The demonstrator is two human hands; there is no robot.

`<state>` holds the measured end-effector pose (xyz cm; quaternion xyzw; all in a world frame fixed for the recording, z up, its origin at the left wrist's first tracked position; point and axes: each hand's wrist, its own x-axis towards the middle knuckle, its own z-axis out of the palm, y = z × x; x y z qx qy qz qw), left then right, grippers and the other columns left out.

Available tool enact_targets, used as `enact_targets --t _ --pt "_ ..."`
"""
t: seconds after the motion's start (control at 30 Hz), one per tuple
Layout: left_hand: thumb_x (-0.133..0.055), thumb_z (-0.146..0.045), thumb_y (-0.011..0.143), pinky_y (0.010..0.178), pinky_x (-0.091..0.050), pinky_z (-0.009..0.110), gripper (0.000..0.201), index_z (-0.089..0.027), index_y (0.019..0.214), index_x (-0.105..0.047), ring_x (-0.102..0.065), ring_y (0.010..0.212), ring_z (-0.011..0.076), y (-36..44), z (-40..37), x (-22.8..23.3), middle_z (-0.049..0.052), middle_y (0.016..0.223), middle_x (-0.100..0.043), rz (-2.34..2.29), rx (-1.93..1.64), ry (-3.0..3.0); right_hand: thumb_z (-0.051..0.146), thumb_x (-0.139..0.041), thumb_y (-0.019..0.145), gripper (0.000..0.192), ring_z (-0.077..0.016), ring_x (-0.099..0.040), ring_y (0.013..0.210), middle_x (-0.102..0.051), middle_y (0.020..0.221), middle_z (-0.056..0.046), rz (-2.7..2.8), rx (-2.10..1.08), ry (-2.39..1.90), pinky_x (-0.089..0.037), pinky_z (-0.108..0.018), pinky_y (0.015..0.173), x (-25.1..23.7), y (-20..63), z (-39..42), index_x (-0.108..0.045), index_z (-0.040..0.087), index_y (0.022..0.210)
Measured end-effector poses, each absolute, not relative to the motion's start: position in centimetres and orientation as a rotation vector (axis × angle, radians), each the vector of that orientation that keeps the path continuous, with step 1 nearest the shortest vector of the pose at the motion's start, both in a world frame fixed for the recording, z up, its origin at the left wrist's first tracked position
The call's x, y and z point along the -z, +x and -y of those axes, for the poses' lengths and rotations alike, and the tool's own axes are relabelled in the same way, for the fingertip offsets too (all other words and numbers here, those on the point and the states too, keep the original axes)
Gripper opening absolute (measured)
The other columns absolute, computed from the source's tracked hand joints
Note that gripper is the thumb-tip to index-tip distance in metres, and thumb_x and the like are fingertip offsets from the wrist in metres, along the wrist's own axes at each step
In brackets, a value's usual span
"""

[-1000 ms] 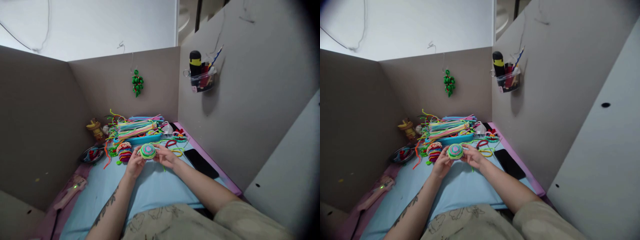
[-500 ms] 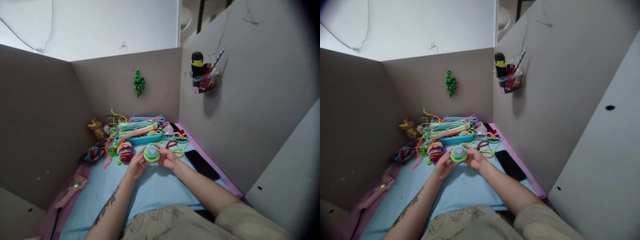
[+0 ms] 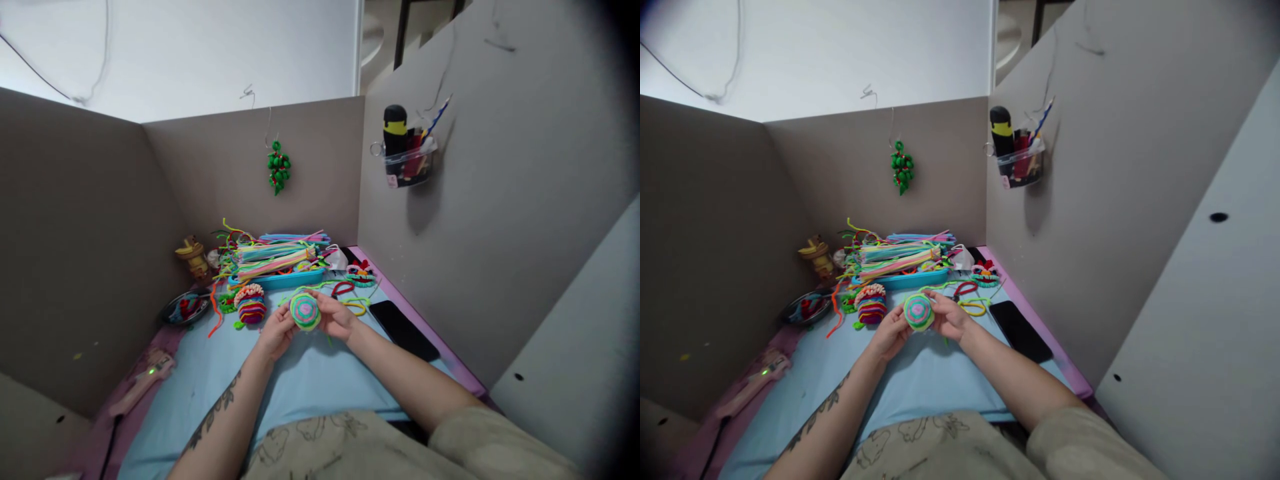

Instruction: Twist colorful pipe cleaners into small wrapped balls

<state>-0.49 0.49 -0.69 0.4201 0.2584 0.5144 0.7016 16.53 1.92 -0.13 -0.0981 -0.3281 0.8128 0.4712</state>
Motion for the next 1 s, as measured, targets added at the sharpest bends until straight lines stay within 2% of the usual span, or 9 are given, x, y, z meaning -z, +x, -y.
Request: enact_targets --t 0.43,0.57,0.73,1.0 --pt "-0.076 -0.017 0.064 0.072 -0.051 0.024 0.040 -0.013 0.101 -0.061 -0.064 0.077 0.0150 -0.3 -0.8 0.8 0.008 0.090 -0.069 -0.616 -1.194 0.915 0.013 -0.063 0.072 0.038 -0.0122 -0.061 0.075 -0.064 0.092 -0.001 0.754 -1.979 -0.238 -0.050 -0.023 0.064 0.3 16.6 -2.4 -0.050 0.020 0.107" --pt "-0.075 -0.018 0.065 0.072 -0.050 0.023 0.040 -0.013 0.103 -0.061 -0.063 0.078 0.0140 -0.5 -0.7 0.4 0.007 0.092 -0.068 -0.610 -1.209 0.876 0.018 -0.062 0.075 0.036 -0.0137 -0.061 0.078 -0.063 0.095 -0.002 0.767 -2.003 -0.236 -0.050 -0.025 0.064 0.3 16.7 -2.3 -0.050 0.021 0.108" --pt "-0.073 -0.020 0.069 0.072 -0.050 0.022 0.038 -0.013 0.105 -0.060 -0.063 0.079 0.0136 -0.6 -0.5 0.0 0.008 0.095 -0.067 -0.579 -1.179 0.842 0.016 -0.065 0.071 0.043 -0.0151 -0.060 0.082 -0.062 0.099 -0.002 0.824 -1.989 -0.219 -0.050 -0.027 0.068 0.3 16.5 -2.0 -0.049 0.023 0.110" --pt "-0.074 -0.015 0.065 0.072 -0.051 0.026 0.048 -0.015 0.108 -0.056 -0.064 0.080 0.0162 -0.8 -0.2 -0.1 0.009 0.098 -0.065 -0.530 -1.119 0.831 0.018 -0.069 0.069 0.049 -0.0138 -0.061 0.077 -0.062 0.100 -0.003 0.928 -2.011 -0.213 -0.049 -0.027 0.068 0.3 16.2 -1.4 -0.048 0.022 0.112"
